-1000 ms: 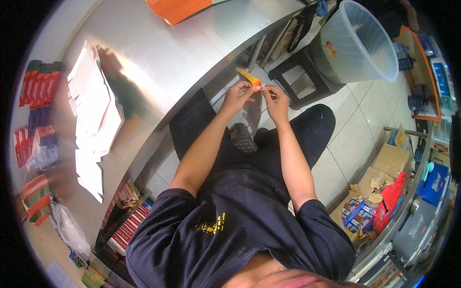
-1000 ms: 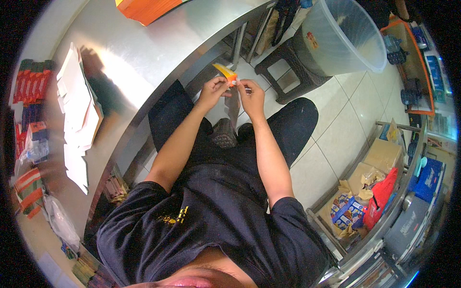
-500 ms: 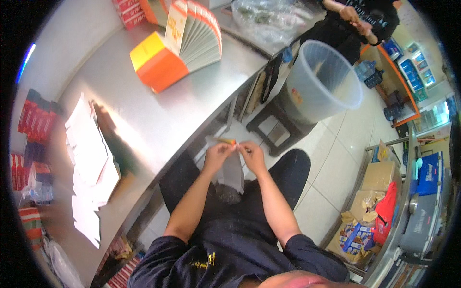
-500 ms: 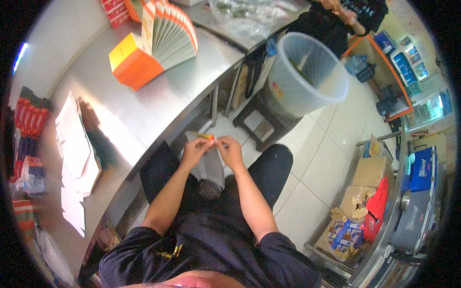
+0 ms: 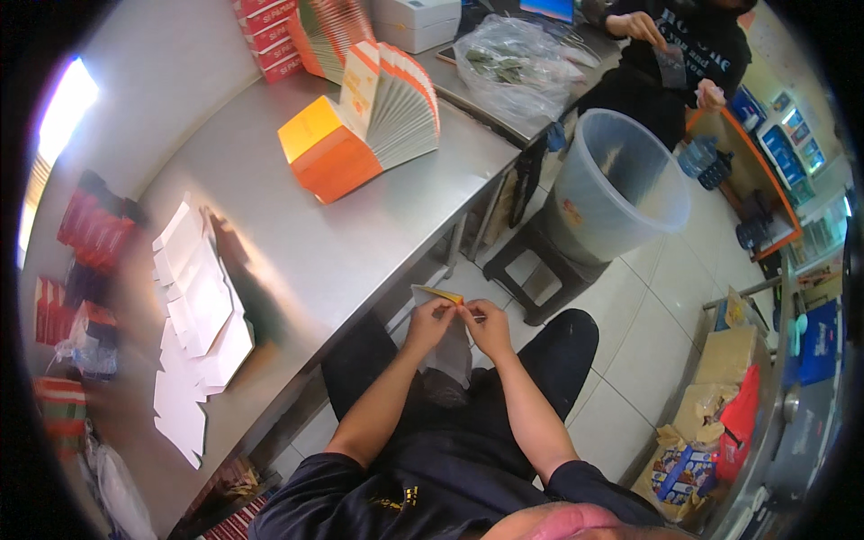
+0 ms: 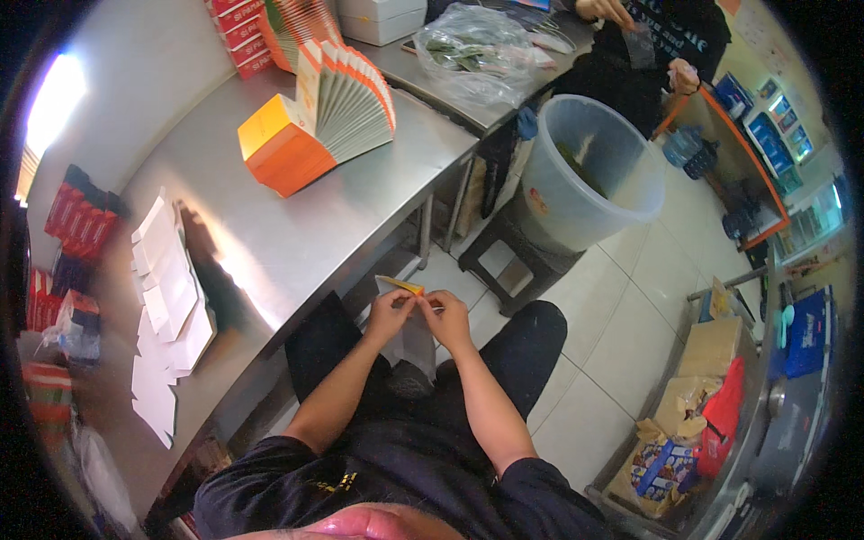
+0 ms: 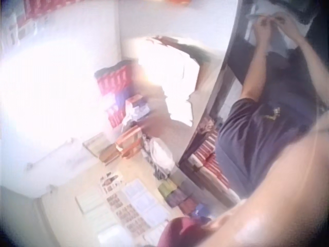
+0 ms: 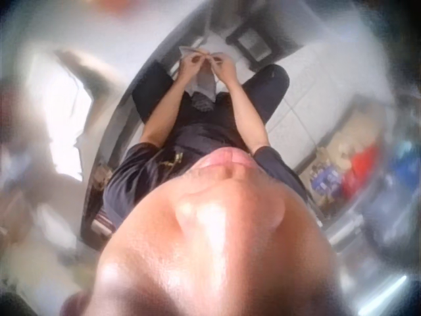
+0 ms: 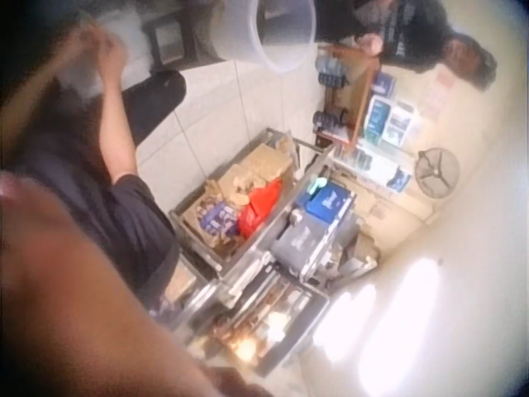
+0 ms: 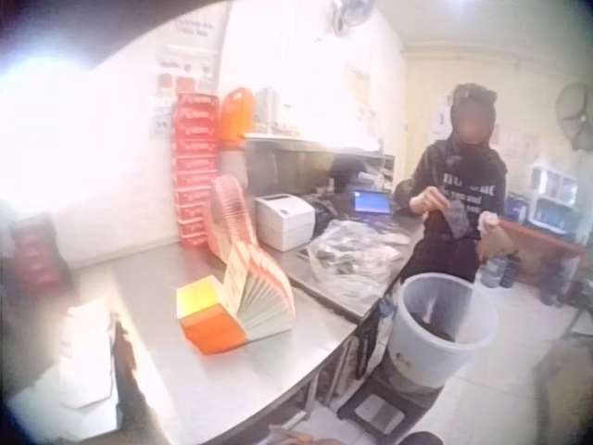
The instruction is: The person folds flat paper sheets into small rectangular boxes, then inserts a small yellow item into each box and seals it. The finished boxes are stacked on the table.
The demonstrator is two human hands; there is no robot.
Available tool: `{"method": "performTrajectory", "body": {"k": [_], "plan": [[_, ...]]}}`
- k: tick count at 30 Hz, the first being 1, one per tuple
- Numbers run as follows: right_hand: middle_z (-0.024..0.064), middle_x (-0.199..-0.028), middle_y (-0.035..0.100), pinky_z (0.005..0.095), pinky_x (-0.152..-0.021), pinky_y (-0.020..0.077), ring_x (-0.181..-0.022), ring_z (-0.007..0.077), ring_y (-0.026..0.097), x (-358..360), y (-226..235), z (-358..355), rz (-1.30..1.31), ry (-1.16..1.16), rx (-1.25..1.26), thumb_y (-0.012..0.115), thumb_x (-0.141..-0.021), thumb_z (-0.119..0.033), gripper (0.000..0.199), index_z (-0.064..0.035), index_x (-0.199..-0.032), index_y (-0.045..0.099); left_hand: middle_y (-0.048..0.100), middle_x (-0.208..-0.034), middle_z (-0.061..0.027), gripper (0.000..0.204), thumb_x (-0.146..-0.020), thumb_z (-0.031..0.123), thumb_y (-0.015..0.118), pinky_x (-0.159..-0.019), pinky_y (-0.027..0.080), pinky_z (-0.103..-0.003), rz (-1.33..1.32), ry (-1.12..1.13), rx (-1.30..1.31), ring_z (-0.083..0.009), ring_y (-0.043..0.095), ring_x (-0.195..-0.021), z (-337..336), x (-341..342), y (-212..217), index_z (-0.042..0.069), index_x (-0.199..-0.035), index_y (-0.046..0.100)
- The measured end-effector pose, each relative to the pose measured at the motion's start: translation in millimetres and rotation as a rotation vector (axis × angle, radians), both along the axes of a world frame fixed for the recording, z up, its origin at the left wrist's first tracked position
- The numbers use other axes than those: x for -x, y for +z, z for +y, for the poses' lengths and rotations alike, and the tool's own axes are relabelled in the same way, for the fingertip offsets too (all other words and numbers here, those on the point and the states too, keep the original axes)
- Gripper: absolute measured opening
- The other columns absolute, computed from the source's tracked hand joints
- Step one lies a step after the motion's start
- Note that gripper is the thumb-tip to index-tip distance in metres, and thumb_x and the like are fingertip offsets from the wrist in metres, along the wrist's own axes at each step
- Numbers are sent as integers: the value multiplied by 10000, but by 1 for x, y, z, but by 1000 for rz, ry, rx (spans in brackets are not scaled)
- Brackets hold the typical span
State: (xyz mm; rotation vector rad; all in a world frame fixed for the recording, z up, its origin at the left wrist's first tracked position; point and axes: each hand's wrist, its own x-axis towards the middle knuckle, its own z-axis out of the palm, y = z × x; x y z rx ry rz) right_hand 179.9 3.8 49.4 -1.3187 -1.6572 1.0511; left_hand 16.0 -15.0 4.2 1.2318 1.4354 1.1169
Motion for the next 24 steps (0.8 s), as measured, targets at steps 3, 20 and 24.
{"method": "performTrajectory", "body": {"k": [3, 20, 24], "plan": [[132, -889, 721, 311, -718, 566, -806, 206, 720, 4, -9, -1, -54, -50, -69, 759, -895, -170, 205, 25, -913, 702, 751, -961, -119, 177, -961, 101, 647, -771, 567, -334, 113, 29, -223, -212, 729, -874, -2, -12, 3, -9, -1092, 692], [148, -810, 687, 380, -630, 504, -674, 235, 660, -23, -10, 17, -261, -348, -232, 682, -957, -179, 187, -4, -923, 626, 703, -1091, -110, 294, -947, 182, 699, -870, 518, -328, -18, 256, -122, -173, 666, -1021, 9, 19, 17, 0, -1168, 633], [124, -1051, 685, 338, -693, 542, -859, 188, 688, -32, -52, 31, 360, -442, 202, 684, -979, -218, 207, -41, -1054, 607, 698, -1130, -64, 269, -970, 173, 675, -846, 508, -286, -136, 155, -62, -119, 651, -999, 12, 6, -4, 33, -1199, 658]]}}
